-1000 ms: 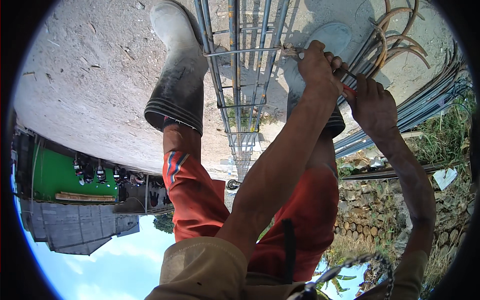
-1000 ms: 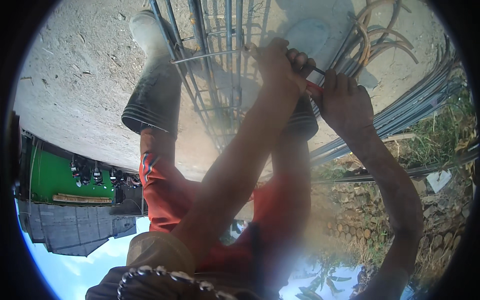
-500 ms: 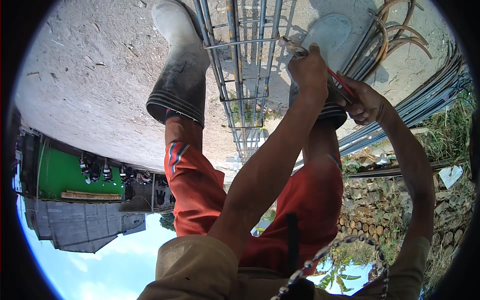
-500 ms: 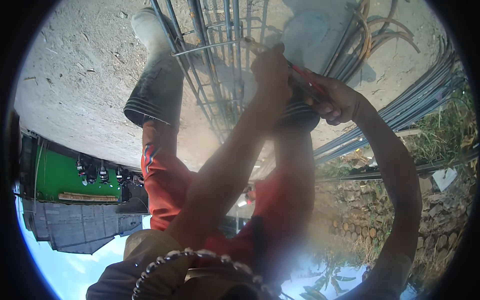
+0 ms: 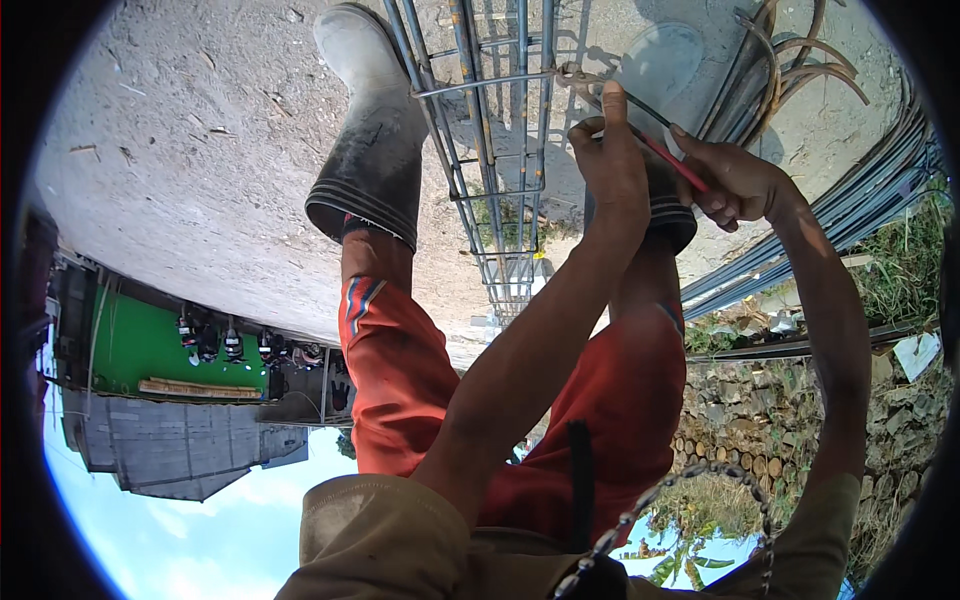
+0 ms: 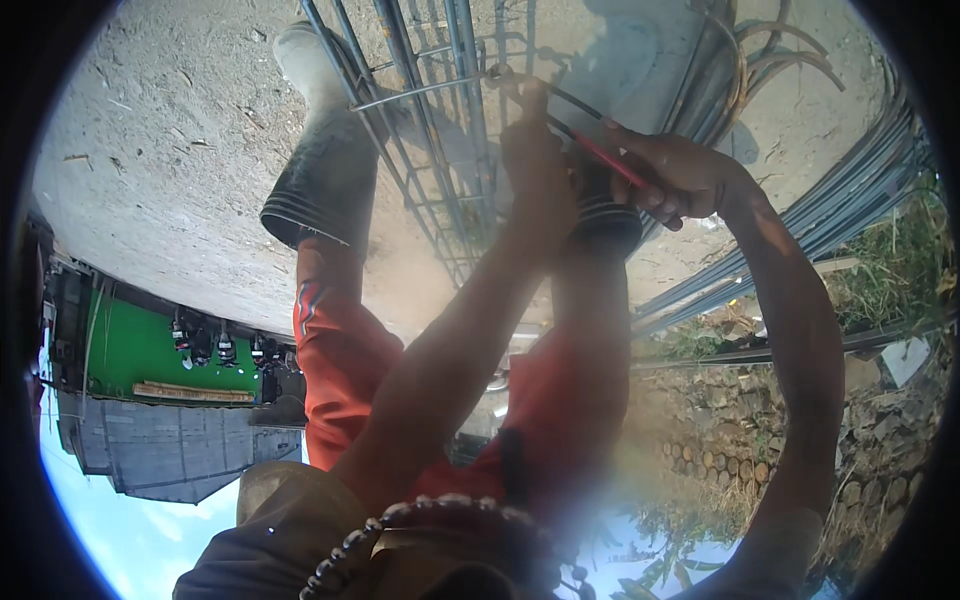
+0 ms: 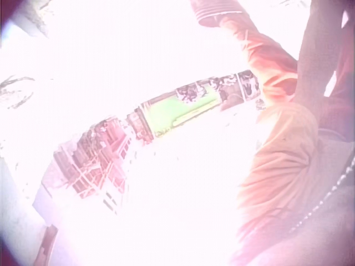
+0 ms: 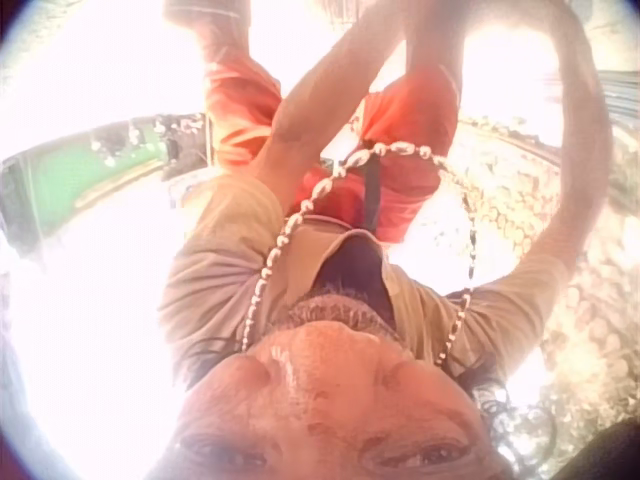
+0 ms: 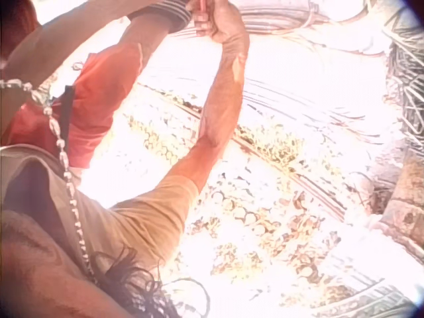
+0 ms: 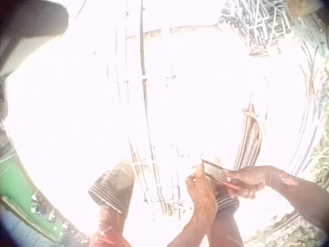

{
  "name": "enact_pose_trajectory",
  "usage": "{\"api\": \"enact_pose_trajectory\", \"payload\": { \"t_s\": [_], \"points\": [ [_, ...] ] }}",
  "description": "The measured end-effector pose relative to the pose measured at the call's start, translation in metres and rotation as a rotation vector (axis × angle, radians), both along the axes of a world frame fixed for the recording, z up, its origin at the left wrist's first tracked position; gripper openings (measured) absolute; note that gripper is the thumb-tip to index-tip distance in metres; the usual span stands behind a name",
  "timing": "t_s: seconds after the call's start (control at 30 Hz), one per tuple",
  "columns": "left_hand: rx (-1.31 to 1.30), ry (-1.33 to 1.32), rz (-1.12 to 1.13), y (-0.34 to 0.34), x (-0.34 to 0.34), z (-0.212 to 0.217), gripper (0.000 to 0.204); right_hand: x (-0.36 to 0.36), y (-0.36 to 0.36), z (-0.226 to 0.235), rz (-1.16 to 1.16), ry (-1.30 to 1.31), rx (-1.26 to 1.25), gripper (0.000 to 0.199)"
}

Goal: The person assembles a rebar structure by positioning metal rings along rebar rods and securing them by twisting thin wire around the intersections using pliers.

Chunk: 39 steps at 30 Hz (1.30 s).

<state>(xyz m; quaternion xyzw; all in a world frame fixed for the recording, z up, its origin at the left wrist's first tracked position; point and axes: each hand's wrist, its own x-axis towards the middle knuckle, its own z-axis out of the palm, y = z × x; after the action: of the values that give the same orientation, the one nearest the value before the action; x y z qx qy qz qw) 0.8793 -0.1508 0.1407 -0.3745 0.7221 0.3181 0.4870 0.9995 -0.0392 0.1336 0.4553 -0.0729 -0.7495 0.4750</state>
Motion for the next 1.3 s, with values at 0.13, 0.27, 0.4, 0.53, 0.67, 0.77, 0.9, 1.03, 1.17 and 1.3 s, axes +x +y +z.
{"api": "enact_pose_trajectory", "payload": {
  "t_s": [0.13,0.27,0.4,0.53,0.67,0.77,0.9,1.03,1.17,1.3],
  "points": [
    [0.163,-0.081,-0.187,-0.027,-0.019,0.015,0.049,0.014,-0.029,0.02,-0.059,0.175,0.218,0.064],
    [0.207,0.787,-1.01,-0.043,-0.041,0.0,0.031,0.022,-0.028,0.051,0.156,0.167,0.638,0.061],
    [0.113,0.971,-1.472,-0.028,-0.093,-0.018,0.024,0.015,-0.006,0.067,0.213,0.133,0.808,0.048],
    [0.269,0.782,-1.885,-0.022,-0.123,-0.023,0.033,-0.011,0.003,0.078,0.2,0.092,0.789,0.035],
    [0.413,0.454,-1.838,-0.029,-0.146,-0.039,0.042,-0.021,0.003,0.08,0.123,0.157,0.618,0.034],
    [0.524,0.307,-1.88,-0.018,-0.155,-0.042,0.041,-0.019,0.009,0.087,0.024,0.232,0.597,0.048],
    [0.493,0.232,-1.899,-0.017,-0.16,-0.032,0.039,-0.018,0.007,0.09,-0.113,0.241,0.613,0.062],
    [0.43,0.287,-1.893,-0.008,-0.163,-0.047,0.04,-0.024,0.008,0.058,-0.173,0.169,0.727,0.064],
    [0.461,0.182,-1.916,-0.022,-0.161,-0.038,0.037,-0.037,-0.012,0.041,-0.445,-0.051,0.831,0.06],
    [0.502,0.012,-1.728,-0.021,-0.163,-0.053,0.04,-0.059,-0.037,0.035,-0.895,-0.292,0.844,0.057]
  ]
}}
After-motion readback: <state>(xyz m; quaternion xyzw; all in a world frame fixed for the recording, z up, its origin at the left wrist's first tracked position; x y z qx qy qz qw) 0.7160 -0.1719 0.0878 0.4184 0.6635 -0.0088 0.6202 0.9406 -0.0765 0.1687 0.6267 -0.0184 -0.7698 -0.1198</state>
